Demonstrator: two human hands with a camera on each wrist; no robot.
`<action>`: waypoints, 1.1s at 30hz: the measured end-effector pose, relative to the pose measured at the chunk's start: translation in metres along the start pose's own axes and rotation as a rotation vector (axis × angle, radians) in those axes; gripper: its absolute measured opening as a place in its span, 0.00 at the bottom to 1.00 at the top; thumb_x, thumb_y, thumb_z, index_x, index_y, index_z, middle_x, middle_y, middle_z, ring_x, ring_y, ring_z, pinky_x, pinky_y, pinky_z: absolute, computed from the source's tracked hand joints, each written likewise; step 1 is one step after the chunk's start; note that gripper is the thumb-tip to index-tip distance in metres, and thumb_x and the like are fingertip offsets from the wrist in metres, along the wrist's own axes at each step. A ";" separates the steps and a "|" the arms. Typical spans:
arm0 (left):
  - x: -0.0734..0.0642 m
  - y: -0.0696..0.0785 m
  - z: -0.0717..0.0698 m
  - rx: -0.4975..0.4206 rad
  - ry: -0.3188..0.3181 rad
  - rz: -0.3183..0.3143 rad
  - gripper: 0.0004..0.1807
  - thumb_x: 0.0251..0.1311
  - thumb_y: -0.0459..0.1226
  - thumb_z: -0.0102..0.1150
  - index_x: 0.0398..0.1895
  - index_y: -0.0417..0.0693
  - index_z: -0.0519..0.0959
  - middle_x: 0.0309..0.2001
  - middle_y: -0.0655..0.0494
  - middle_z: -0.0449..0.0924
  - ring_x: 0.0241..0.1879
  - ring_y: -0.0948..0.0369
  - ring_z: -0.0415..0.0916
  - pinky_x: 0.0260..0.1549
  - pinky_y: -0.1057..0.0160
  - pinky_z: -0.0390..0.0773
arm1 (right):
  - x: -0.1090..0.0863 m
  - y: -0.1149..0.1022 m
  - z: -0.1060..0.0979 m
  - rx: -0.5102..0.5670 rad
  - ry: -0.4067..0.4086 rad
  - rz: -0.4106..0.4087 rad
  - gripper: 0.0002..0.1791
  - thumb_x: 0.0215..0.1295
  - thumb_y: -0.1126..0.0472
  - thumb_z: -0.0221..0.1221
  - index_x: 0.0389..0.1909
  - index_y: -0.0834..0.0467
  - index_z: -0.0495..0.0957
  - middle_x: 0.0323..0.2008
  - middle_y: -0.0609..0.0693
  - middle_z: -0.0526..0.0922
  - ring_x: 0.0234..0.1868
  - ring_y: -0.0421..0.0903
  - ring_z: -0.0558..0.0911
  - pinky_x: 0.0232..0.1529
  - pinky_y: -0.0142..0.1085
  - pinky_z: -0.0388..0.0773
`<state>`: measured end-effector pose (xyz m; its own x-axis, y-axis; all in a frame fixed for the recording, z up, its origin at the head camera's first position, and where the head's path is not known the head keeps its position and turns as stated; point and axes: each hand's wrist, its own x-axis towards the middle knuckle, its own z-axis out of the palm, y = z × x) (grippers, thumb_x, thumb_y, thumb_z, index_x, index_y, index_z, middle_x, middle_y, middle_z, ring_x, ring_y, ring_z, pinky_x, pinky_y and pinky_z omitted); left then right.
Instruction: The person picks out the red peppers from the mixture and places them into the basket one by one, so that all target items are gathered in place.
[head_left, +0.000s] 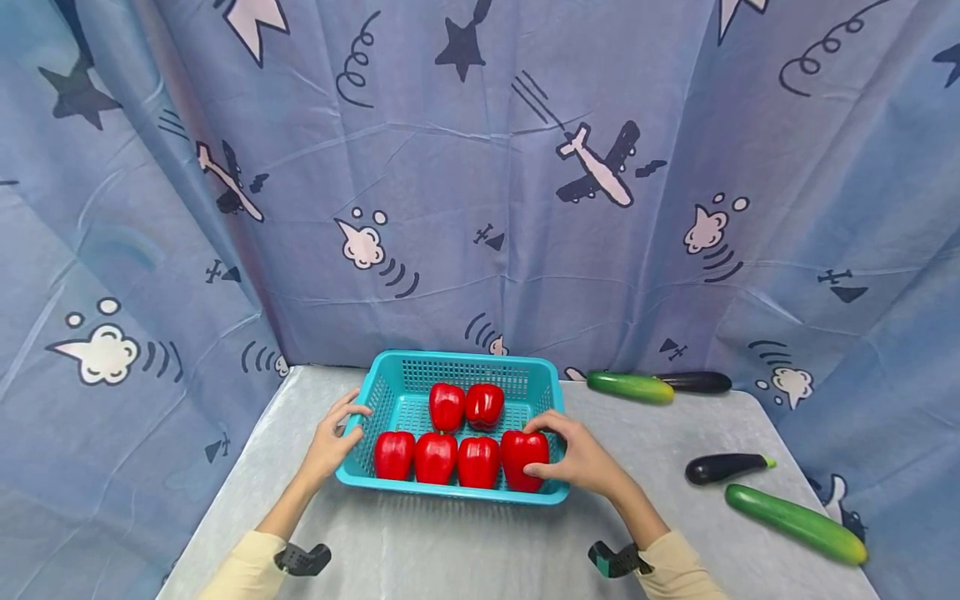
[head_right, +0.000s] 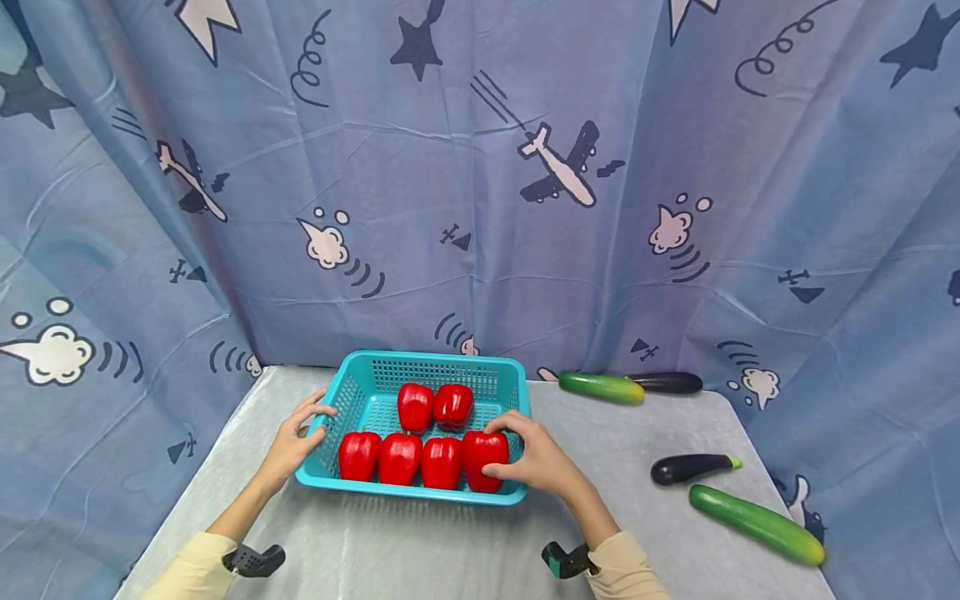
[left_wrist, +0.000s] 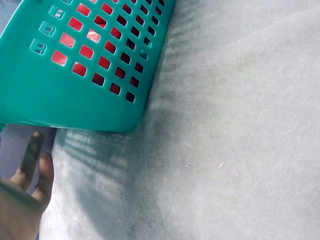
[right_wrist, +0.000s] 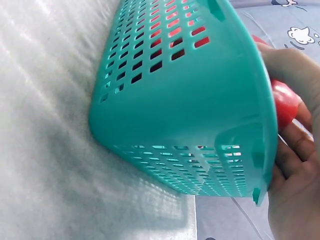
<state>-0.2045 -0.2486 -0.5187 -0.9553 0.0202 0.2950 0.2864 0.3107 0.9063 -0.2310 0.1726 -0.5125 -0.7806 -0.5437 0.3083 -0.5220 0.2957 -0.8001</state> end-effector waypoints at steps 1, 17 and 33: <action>0.000 0.000 0.000 -0.001 0.000 -0.001 0.15 0.60 0.17 0.51 0.47 0.32 0.79 0.73 0.31 0.57 0.71 0.33 0.54 0.57 0.27 0.60 | 0.000 0.001 0.000 0.009 0.000 -0.006 0.27 0.52 0.59 0.78 0.53 0.53 0.80 0.48 0.46 0.81 0.50 0.50 0.78 0.43 0.42 0.82; 0.002 -0.002 -0.001 -0.008 -0.003 -0.001 0.14 0.60 0.17 0.51 0.48 0.27 0.78 0.73 0.27 0.55 0.71 0.32 0.53 0.56 0.28 0.61 | -0.001 0.001 0.008 -0.045 0.030 -0.101 0.27 0.50 0.66 0.78 0.52 0.58 0.81 0.49 0.52 0.81 0.50 0.53 0.78 0.43 0.46 0.83; 0.005 -0.018 0.001 0.019 0.000 0.007 0.14 0.60 0.17 0.51 0.48 0.27 0.77 0.73 0.28 0.55 0.71 0.33 0.53 0.55 0.27 0.62 | -0.002 -0.034 0.006 -0.043 0.039 -0.123 0.24 0.47 0.75 0.76 0.47 0.68 0.80 0.45 0.61 0.82 0.46 0.60 0.79 0.43 0.50 0.83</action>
<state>-0.2141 -0.2532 -0.5341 -0.9534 0.0228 0.3008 0.2913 0.3288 0.8984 -0.2100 0.1589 -0.4892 -0.7221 -0.5469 0.4237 -0.6283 0.2620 -0.7325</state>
